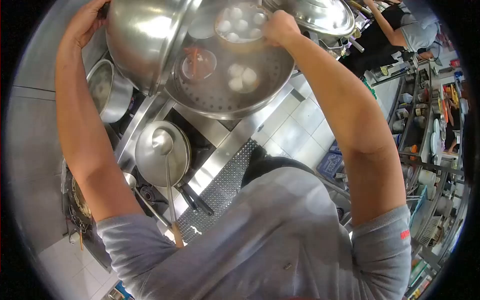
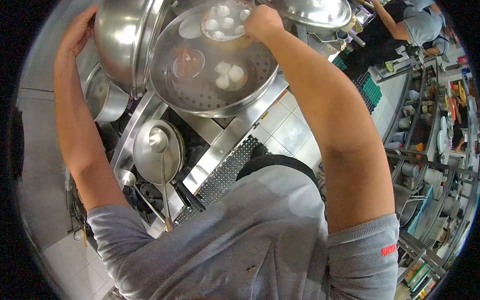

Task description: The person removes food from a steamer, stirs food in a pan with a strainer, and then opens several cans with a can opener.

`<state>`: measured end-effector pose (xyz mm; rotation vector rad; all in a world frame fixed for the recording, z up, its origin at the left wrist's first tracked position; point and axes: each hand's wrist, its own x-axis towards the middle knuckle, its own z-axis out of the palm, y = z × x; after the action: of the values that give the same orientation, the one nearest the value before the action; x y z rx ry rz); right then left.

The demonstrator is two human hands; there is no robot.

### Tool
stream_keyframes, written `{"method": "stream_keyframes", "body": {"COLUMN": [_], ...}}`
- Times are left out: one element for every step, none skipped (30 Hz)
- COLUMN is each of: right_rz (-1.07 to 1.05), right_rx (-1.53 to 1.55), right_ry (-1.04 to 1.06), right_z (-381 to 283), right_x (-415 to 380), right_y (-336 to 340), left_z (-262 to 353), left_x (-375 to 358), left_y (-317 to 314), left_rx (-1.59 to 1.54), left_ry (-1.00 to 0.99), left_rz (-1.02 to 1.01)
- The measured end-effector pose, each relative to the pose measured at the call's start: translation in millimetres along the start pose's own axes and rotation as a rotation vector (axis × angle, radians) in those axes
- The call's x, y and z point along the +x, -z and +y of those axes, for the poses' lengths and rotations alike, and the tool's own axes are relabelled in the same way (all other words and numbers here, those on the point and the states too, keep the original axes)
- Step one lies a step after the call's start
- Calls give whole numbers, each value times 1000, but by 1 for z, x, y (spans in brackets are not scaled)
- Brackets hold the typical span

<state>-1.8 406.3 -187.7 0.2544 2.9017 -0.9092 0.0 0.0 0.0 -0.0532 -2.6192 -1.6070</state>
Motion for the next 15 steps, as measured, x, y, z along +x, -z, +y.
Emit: {"method": "stream_keyframes", "body": {"right_rz": [-8,-18,9,-17,-51,-24,-30,11,48,45,-22,-88,-89,-148,-209], "right_rx": [-33,-67,-66,-125,-185,-220,-225,-309,-389,-390,-307,-221,-216,-342,-466], "right_ry": [0,2,29,24,13,37,37,134,232,231,105,-21,-23,128,281], "right_z": [-2,-3,-13,-11,-6,5,18,30,36,31,22,18,19,18,19], "right_x": [-2,-5,7,5,0,12,18,23,25,20,10,6,8,9,12], "right_y": [3,6,10,12,11,2,-9,-18,-23,-23,-22,-23,-25,-26,-29], "left_z": [4,6,7,6,1,-4,-12,-18,-14,-3,3,5,6,5,-44], "left_x": [-3,-6,-2,-3,-5,-3,2,4,-4,-19,-27,-24,-20,-15,35], "left_y": [-3,-4,4,3,2,7,12,15,6,-9,-18,-17,-15,-11,41], "left_rx": [8,15,11,-1,-13,-10,8,24,20,14,8,11,22,33,-137], "left_ry": [25,51,22,25,37,44,32,17,23,11,-2,-2,43,87,82], "left_rz": [24,48,73,51,24,25,-4,-34,-36,10,54,51,45,40,-76]}}
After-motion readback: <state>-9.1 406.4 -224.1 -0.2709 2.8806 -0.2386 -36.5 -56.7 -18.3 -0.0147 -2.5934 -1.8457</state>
